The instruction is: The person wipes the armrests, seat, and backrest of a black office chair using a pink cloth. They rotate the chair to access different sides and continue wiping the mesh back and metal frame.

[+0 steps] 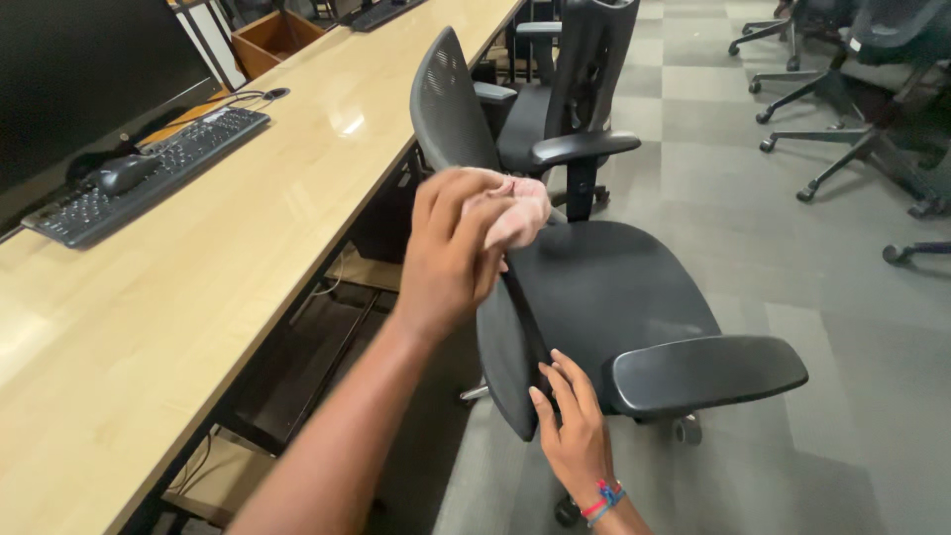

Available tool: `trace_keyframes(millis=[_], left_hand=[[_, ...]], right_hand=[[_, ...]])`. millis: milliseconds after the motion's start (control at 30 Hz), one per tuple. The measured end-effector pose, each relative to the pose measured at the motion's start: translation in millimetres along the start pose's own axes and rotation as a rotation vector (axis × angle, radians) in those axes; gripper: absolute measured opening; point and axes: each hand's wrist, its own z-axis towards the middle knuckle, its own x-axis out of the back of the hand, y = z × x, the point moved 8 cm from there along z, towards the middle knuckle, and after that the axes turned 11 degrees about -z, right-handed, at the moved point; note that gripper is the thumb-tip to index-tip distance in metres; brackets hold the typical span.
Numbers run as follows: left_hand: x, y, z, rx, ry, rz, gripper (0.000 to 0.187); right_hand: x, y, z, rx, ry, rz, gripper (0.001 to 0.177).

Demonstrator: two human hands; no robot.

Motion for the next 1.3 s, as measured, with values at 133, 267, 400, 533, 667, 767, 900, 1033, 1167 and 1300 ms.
trace_keyframes(millis=[133,267,400,533,667,767,900,1033,1167,1300], left_hand=[[-20.7,-8.3,-89.4,0.395,0.289,-0.257,0.051],[-70.0,-37.9,-230.7,1.208,0.35,-0.569,0.031],[-90.5,-17.8,-288.3,1.116,0.185,-0.673,0.025],[-100.4,-7.0,-321.5,1.405,0.119,-1.092,0.04],[-95.5,-22.6,-333.9,1.643,0.201,-1.254,0.05],[-94.0,-34.1,-333.0,1.75,0.303,-1.272,0.056],[-93.4,-42.7,-335.2,1.796,0.374,-1.322,0.06],[-87.0,-44.9,-335.6,1.79,0.387,-1.322,0.063],[-75.1,-47.0,-336.4,1.809,0.367,-1.286,0.063],[-63.6,-58.3,-341.3,1.813,0.382,-1.267,0.063]], right_hand=[[2.4,-1.7,-2.2,0.004,0.038,0.029,0.031],[3.5,3.4,-10.0,-0.094,0.091,0.138,0.04],[-16.7,7.3,-18.1,-0.099,0.021,0.279,0.052],[-51.4,36.6,-27.9,-0.301,-0.125,0.283,0.028],[-14.9,38.5,-11.8,-0.195,0.176,0.003,0.052],[0.2,12.0,-0.4,-0.002,0.282,-0.047,0.051],[-51.0,19.5,-2.6,0.086,0.058,-0.143,0.059],[-99.6,61.4,-25.0,-0.059,-0.034,-0.184,0.05],[-122.7,82.6,-48.4,-0.115,-0.05,-0.505,0.041],[-165.3,121.2,-91.9,-0.319,-0.28,-0.675,0.034]])
